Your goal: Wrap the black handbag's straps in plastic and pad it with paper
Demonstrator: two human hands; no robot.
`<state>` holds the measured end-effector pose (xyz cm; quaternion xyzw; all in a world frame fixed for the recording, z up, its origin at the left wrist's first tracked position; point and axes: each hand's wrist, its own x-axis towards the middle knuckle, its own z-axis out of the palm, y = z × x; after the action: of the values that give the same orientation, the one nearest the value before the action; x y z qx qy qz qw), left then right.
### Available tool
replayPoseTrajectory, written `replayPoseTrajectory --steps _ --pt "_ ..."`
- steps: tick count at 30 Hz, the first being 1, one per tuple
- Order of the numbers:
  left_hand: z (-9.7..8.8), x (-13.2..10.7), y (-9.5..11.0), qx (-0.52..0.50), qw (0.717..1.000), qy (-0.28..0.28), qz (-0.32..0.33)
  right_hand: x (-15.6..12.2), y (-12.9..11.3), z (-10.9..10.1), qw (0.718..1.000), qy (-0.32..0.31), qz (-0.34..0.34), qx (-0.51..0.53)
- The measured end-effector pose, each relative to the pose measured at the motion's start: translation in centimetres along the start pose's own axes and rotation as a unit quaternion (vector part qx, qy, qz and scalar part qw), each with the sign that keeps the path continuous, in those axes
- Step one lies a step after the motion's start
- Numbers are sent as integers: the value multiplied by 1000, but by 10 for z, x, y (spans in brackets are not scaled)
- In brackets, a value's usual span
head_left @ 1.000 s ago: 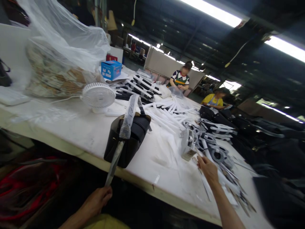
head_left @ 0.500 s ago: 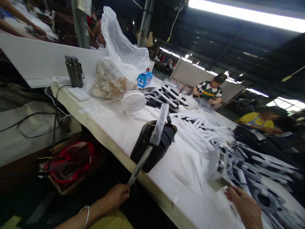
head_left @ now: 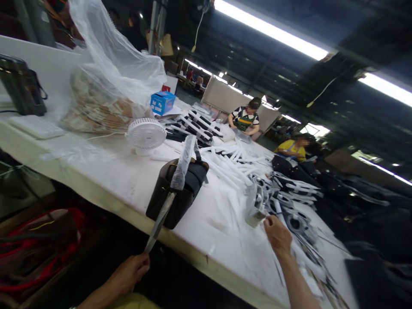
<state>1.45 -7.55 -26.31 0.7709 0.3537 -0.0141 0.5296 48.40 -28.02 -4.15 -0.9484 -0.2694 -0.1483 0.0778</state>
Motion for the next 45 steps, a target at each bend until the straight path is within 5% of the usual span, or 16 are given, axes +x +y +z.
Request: replayPoseTrajectory --steps 7,17,36,41,45 --pt "4 7 -7 -6 1000 -8 11 13 23 -17 998 -23 6 60" --pt "2 7 -4 5 1000 4 31 12 16 15 978 -81 6 193" --pt "0 0 4 -54 998 -13 -21 7 9 31 969 23 25 244" --pt "-5 -3 21 -53 997 -25 -54 5 7 26 939 -44 19 342" --pt "-41 -27 61 -58 991 -121 -15 -5 10 17 914 -84 51 393"
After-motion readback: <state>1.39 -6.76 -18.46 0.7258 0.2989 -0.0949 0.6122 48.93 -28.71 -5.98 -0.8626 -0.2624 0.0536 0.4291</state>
